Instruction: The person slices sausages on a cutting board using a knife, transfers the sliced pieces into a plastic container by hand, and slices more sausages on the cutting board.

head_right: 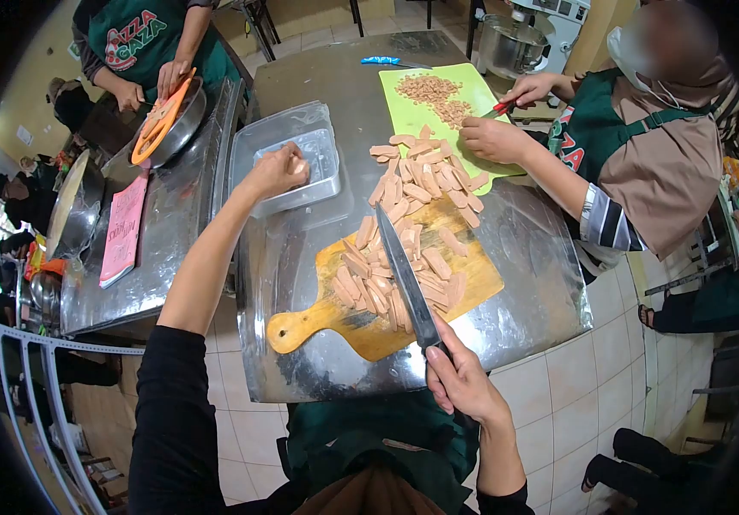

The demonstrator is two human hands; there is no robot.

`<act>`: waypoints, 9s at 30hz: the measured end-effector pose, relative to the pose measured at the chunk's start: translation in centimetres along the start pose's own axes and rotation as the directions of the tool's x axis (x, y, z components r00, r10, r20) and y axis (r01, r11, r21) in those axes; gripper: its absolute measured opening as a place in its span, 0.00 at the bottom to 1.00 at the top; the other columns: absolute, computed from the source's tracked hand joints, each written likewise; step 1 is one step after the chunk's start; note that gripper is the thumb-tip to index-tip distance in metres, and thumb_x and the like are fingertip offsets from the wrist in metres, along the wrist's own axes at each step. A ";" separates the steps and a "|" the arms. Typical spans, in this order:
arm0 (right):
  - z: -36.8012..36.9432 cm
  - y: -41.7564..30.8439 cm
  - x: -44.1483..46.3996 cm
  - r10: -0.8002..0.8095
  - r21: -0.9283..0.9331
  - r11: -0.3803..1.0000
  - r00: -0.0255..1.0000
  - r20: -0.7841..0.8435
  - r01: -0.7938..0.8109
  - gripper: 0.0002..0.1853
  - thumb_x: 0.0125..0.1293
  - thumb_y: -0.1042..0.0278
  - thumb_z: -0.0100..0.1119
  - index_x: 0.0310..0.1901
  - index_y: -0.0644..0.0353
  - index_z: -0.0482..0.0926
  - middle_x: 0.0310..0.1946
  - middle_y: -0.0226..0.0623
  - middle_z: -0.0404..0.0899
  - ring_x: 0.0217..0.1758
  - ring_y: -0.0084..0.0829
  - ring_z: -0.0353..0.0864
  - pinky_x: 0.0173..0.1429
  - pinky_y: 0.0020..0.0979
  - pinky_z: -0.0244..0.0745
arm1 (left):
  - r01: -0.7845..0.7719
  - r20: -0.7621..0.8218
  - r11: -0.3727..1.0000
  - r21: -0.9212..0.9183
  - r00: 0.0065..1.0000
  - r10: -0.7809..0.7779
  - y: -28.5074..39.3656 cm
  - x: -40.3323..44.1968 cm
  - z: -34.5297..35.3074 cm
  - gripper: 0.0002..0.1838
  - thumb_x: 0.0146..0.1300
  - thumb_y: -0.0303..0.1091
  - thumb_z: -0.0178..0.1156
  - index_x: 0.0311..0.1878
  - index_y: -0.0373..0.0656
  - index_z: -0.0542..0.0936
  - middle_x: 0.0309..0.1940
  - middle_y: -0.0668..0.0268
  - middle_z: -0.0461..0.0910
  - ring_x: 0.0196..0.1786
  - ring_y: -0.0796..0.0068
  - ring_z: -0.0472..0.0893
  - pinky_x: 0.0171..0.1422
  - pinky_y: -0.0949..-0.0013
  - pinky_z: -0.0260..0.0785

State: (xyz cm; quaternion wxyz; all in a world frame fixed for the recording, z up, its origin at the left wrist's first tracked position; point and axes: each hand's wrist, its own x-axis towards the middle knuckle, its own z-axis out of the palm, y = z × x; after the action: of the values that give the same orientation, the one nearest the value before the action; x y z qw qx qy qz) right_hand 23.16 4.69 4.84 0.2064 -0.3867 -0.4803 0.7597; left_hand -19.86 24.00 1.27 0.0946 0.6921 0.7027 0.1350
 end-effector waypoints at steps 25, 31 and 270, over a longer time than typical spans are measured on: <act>-0.1 0.6 -0.1 0.019 0.004 1.000 0.999 -0.031 -0.019 0.30 0.81 0.69 0.40 0.80 0.52 0.47 0.16 0.26 0.63 0.13 0.17 0.59 0.18 0.21 0.62 | 0.200 -0.101 0.605 -0.771 0.899 -0.427 -3.1 -0.9 1.0 0.11 0.77 0.36 0.48 0.53 0.39 0.66 0.41 0.54 0.79 0.32 0.63 0.86 0.29 0.62 0.85; -0.1 0.6 -0.1 0.020 -0.001 1.000 0.999 -0.029 -0.020 0.31 0.81 0.69 0.41 0.80 0.52 0.47 0.16 0.26 0.63 0.13 0.17 0.60 0.18 0.22 0.62 | 0.284 -0.298 0.830 -0.480 0.837 -0.459 -2.0 -1.0 0.2 0.12 0.76 0.37 0.51 0.54 0.41 0.66 0.41 0.48 0.83 0.33 0.54 0.87 0.29 0.57 0.83; 4.2 0.4 -2.6 -0.027 -0.663 0.744 0.995 0.097 0.085 0.39 0.73 0.78 0.52 0.80 0.47 0.47 0.24 0.55 0.80 0.26 0.57 0.82 0.32 0.48 0.76 | 0.279 0.119 0.263 -0.924 0.861 -0.495 18.0 -24.8 6.3 0.13 0.73 0.30 0.60 0.53 0.32 0.72 0.37 0.60 0.82 0.30 0.78 0.84 0.32 0.76 0.78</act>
State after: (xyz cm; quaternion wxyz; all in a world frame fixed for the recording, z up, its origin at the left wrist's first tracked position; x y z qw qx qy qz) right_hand 21.51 0.32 6.51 0.0581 -0.3893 -0.7387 0.5471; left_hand -0.15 -0.30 -0.27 0.4235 0.3077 0.6582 0.5410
